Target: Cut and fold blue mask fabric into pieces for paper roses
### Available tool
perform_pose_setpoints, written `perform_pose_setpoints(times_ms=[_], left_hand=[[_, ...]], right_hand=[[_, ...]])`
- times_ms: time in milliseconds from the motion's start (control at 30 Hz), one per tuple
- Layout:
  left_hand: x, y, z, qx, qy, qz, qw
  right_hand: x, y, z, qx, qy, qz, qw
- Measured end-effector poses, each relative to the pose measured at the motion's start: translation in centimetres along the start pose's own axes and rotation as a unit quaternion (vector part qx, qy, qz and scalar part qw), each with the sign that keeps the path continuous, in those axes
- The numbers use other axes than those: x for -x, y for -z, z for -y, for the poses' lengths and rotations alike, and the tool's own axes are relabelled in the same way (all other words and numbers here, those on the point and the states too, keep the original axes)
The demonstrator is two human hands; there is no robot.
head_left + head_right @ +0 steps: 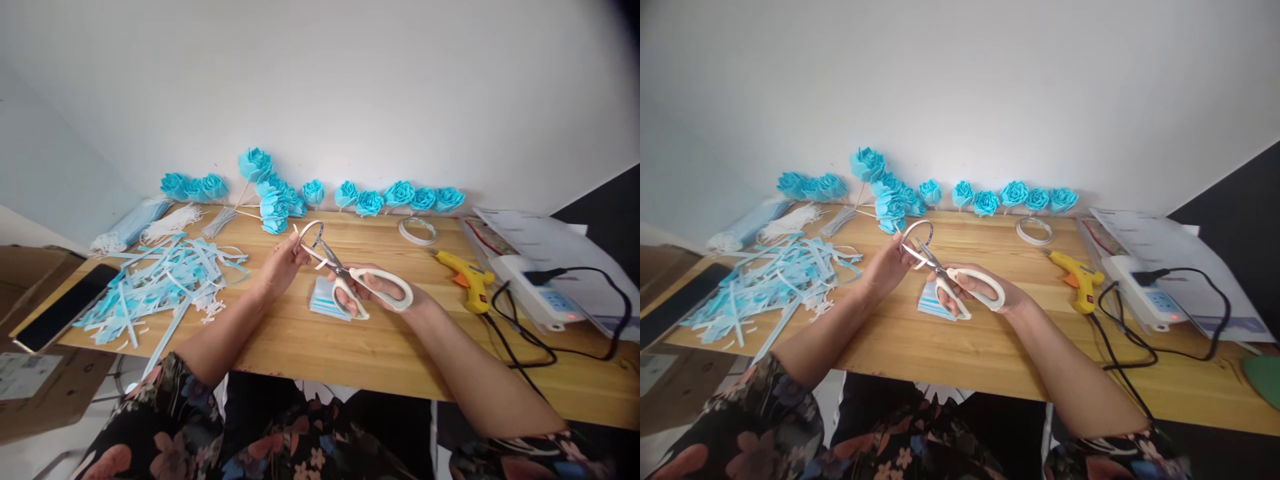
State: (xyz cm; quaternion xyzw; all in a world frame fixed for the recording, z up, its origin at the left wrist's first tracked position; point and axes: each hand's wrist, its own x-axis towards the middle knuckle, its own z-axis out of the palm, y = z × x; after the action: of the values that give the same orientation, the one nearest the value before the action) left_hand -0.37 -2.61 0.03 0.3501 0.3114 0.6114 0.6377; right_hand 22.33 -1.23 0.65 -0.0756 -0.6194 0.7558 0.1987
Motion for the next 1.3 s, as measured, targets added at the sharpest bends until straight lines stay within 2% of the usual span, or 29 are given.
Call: perform_pose_setpoints(times_ms=[167,400,667,900,1100,1300], left_hand=[[0.2,-0.8,-0.3,-0.02,0.025,0.002,0.999],[0.4,-0.7,0.3,-0.042,-0.003,0.049,0.998],[0.6,-0.3,0.4,-0.1,-0.042,0.068,0.992],[0.8,0.9,1.4,-0.192,-0.031,0.155,0.969],[0.7,1.2,1.5,-0.213,-0.045,0.148,0.965],[1.0,0.5,1.0,-0.183,-0.05,0.138,0.972]], right_hand=[[-0.1,-0.1,-0.2,-0.008,-0.012,-0.013,1.0],[-0.3,-0.1,-0.4,-0.005,-0.002,-0.001,1.0],[-0.4,-0.1,-0.6,0.001,0.005,-0.003,1.0],[-0.6,-0.3,-0.4,0.004,0.014,0.0,1.0],[-0.7,-0.5,-0.4,-0.009,0.007,-0.02,1.0],[-0.6,-0.3,-0.1,-0.028,-0.008,-0.064,0.998]])
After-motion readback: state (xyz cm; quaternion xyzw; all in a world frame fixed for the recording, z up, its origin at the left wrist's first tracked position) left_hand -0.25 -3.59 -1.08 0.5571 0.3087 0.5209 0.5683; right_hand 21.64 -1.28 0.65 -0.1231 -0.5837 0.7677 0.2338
